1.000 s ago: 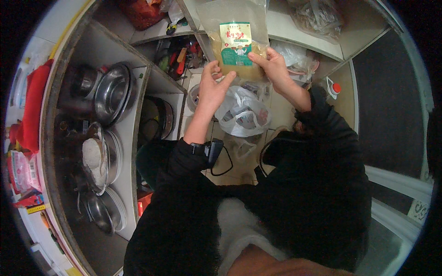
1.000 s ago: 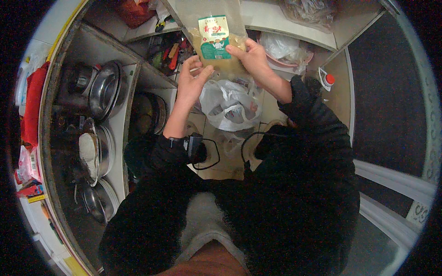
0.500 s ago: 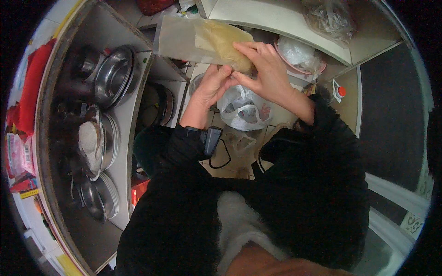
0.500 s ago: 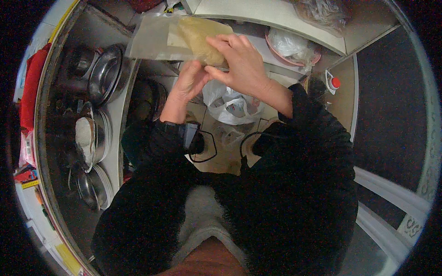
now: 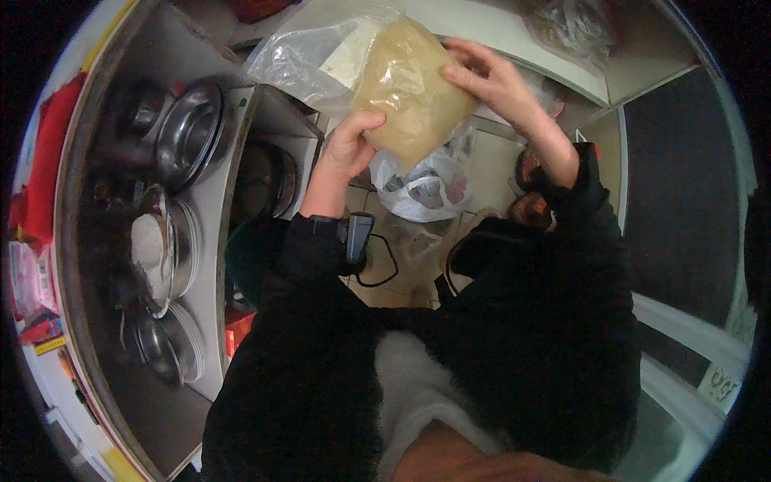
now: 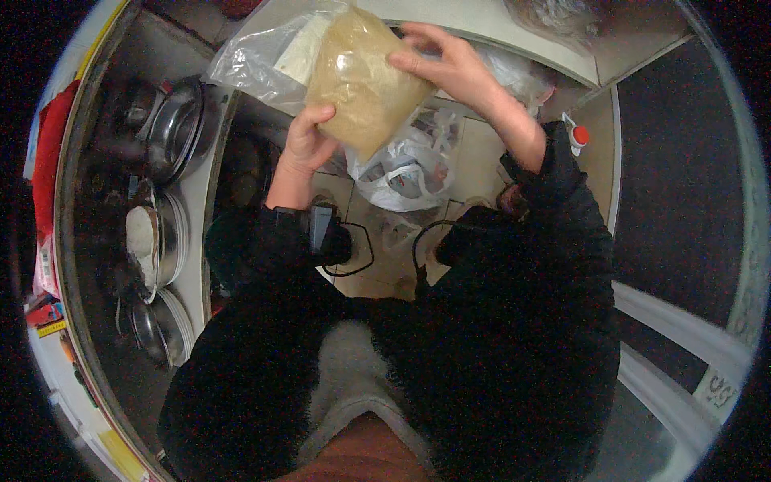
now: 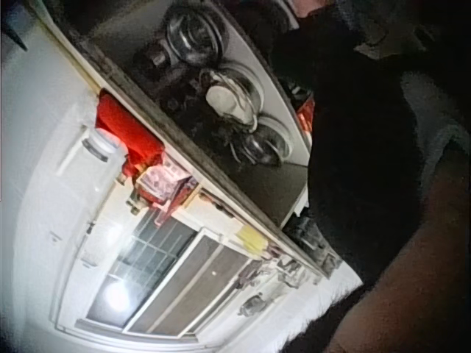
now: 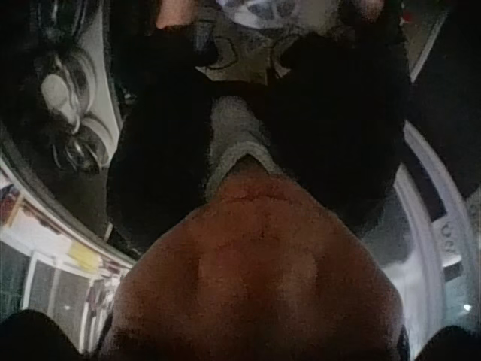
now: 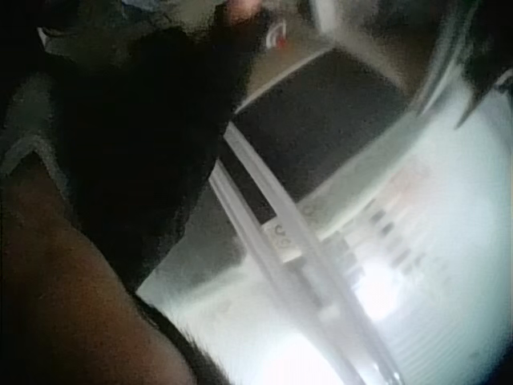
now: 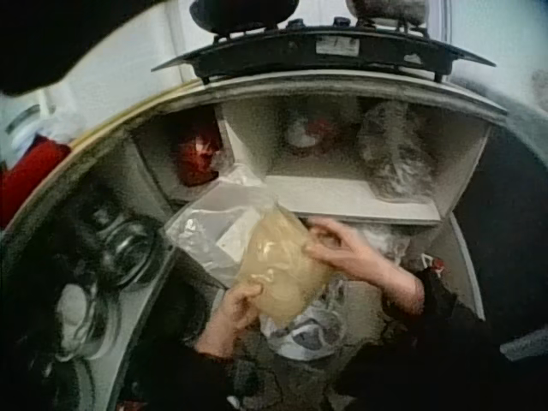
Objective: The person moves a red cloth and a small plastic stool between the kitchen and living area, then sits on the stool in the kitchen. They open multiple plastic bags containing dried food items and transfer contents between bags on a shelf.
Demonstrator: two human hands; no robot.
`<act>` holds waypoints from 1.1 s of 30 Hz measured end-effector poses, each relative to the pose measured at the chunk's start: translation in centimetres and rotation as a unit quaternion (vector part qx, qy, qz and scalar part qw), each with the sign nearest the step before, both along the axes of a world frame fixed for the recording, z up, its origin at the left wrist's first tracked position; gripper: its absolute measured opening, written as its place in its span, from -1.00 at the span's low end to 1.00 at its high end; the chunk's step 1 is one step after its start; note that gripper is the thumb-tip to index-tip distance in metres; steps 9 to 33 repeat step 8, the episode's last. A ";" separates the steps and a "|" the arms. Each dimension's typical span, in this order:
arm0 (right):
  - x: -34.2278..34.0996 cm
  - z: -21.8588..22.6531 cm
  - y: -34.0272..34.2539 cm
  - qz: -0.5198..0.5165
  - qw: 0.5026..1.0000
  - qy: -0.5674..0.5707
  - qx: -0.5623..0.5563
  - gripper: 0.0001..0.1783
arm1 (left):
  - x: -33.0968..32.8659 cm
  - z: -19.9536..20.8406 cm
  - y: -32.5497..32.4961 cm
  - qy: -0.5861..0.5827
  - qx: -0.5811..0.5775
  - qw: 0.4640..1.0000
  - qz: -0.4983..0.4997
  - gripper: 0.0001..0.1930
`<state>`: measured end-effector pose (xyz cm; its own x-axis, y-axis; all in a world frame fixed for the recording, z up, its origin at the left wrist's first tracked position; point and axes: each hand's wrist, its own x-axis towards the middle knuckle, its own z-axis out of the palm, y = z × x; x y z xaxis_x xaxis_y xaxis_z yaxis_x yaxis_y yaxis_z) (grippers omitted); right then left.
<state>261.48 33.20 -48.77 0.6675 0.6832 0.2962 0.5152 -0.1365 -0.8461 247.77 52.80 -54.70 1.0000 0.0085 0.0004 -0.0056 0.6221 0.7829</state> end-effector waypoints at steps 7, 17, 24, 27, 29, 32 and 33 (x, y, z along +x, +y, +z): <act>-0.5 -1.9 -0.1 0.054 0.986 0.152 0.036 -0.50 | 0.6 -0.5 -0.3 0.077 0.064 0.992 0.075 -0.22; -0.5 -2.3 0.2 0.038 0.991 0.120 0.045 -0.49 | 0.8 -0.4 -0.5 0.066 0.081 0.990 0.096 -0.12; -0.5 -2.3 0.2 0.038 0.991 0.120 0.045 -0.49 | 0.8 -0.4 -0.5 0.066 0.081 0.990 0.096 -0.12; -0.5 -2.3 0.2 0.038 0.991 0.120 0.045 -0.49 | 0.8 -0.4 -0.5 0.066 0.081 0.990 0.096 -0.12; -0.5 -2.3 0.2 0.038 0.991 0.120 0.045 -0.49 | 0.8 -0.4 -0.5 0.066 0.081 0.990 0.096 -0.12; -0.5 -2.3 0.2 0.038 0.991 0.120 0.045 -0.49 | 0.8 -0.4 -0.5 0.066 0.081 0.990 0.096 -0.12; -0.5 -2.3 0.2 0.038 0.991 0.120 0.045 -0.49 | 0.8 -0.4 -0.5 0.066 0.081 0.990 0.096 -0.12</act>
